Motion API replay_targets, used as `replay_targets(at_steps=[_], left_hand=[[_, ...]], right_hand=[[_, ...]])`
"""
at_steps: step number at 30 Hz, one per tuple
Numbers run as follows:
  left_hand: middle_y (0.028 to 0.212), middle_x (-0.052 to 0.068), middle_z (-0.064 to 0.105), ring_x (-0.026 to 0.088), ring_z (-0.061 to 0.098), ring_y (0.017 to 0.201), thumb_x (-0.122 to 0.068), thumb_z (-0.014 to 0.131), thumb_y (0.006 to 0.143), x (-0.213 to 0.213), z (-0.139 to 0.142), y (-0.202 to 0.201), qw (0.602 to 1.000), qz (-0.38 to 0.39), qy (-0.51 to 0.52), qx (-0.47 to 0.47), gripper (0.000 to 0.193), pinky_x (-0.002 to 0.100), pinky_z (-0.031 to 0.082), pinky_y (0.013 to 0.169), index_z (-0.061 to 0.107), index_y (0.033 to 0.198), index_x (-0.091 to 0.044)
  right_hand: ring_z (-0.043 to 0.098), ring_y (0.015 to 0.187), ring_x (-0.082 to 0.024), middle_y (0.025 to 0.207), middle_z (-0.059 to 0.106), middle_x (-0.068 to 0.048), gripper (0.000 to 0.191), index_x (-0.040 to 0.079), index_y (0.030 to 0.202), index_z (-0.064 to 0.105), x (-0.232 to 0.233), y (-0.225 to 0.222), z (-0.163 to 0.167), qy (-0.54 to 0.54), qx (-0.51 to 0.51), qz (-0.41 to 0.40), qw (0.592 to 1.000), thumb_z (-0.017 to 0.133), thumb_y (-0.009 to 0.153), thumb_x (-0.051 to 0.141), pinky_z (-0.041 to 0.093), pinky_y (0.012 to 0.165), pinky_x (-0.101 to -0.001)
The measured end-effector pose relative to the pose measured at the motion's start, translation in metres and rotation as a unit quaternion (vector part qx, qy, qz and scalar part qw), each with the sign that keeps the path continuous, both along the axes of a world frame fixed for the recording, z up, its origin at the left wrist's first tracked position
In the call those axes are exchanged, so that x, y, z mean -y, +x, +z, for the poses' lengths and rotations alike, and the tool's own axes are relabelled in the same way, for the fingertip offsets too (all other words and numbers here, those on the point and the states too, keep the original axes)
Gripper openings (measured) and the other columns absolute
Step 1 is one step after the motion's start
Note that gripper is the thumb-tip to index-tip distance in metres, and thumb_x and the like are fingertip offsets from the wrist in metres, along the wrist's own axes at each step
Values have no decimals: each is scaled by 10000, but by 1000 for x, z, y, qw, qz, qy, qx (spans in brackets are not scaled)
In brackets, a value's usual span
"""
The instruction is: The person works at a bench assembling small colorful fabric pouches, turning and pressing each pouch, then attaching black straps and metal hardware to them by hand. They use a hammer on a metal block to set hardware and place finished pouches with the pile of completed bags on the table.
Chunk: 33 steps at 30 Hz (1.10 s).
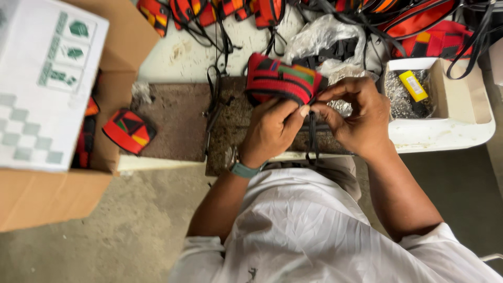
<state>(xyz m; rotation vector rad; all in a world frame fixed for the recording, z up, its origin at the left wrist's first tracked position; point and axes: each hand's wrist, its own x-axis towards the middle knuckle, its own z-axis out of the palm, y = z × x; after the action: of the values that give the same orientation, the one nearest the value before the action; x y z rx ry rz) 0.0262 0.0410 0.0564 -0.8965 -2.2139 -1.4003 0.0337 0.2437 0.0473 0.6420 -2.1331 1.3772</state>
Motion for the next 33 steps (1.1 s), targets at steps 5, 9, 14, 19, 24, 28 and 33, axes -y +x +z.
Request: replay_targets(at_steps=[5, 9, 14, 19, 24, 28, 33], left_hand=[[878, 164, 656, 356, 657, 795, -106, 684, 1008, -3, 11, 3, 999, -18, -27, -21, 81, 430, 500, 690, 655, 990, -32], [868, 138, 661, 295, 655, 775, -118, 675, 1025, -4, 4, 3, 999, -54, -2, -5, 89, 395, 500, 690, 654, 999, -35], [747, 36, 583, 119, 524, 655, -142, 706, 1025, -2, -36, -1, 988, -57, 45, 136, 149, 278, 423, 620, 687, 934, -26], [776, -69, 550, 13, 424, 689, -152, 693, 1112, 6, -59, -19, 889, -131, 315, 304, 232, 197, 328, 637, 692, 932, -5], [1085, 29, 683, 80, 619, 961, -64, 730, 914, 16, -46, -18, 762, -229, 416, 440, 242, 230, 495, 833, 675, 1146, -20], [1145, 49, 693, 111, 653, 1056, -34, 730, 843, 13, -44, -13, 820, -218, 342, 404, 367, 291, 529, 963, 645, 1200, -24], [1059, 88, 730, 104, 658, 935, -26, 706, 924, 12, -58, -27, 875, -158, 249, 383, 222, 270, 536, 847, 709, 1135, 44]], right_hand=[[777, 892, -171, 1074, 764, -105, 369, 0, 1156, 680, -9, -3, 25, 35, 91, 31, 995, 834, 827, 63, 582, 779, -299], [786, 916, -195, 1038, 780, -102, 364, 20, 1150, 706, -11, -3, 30, 61, 95, 35, 993, 823, 809, 73, 596, 804, -321], [789, 984, -227, 1079, 779, -106, 286, 37, 1120, 710, -7, 2, 26, 73, 88, 36, 993, 812, 855, 73, 604, 837, -319], [760, 1006, -232, 1138, 754, -116, 389, 34, 1217, 685, -14, 0, 39, 110, 47, 64, 991, 822, 858, 94, 586, 863, -338], [689, 983, -306, 1150, 740, -172, 482, -7, 1181, 668, -10, 1, 26, 171, -87, 74, 979, 821, 743, 122, 535, 872, -385], [701, 1024, -191, 1149, 744, -128, 210, 7, 1153, 690, -2, -9, -5, -17, 50, 92, 994, 748, 992, 129, 554, 932, -323], [690, 905, -136, 1095, 763, -93, 158, 10, 1058, 698, -2, -29, -23, -178, 202, 104, 957, 743, 1023, 158, 573, 806, -303]])
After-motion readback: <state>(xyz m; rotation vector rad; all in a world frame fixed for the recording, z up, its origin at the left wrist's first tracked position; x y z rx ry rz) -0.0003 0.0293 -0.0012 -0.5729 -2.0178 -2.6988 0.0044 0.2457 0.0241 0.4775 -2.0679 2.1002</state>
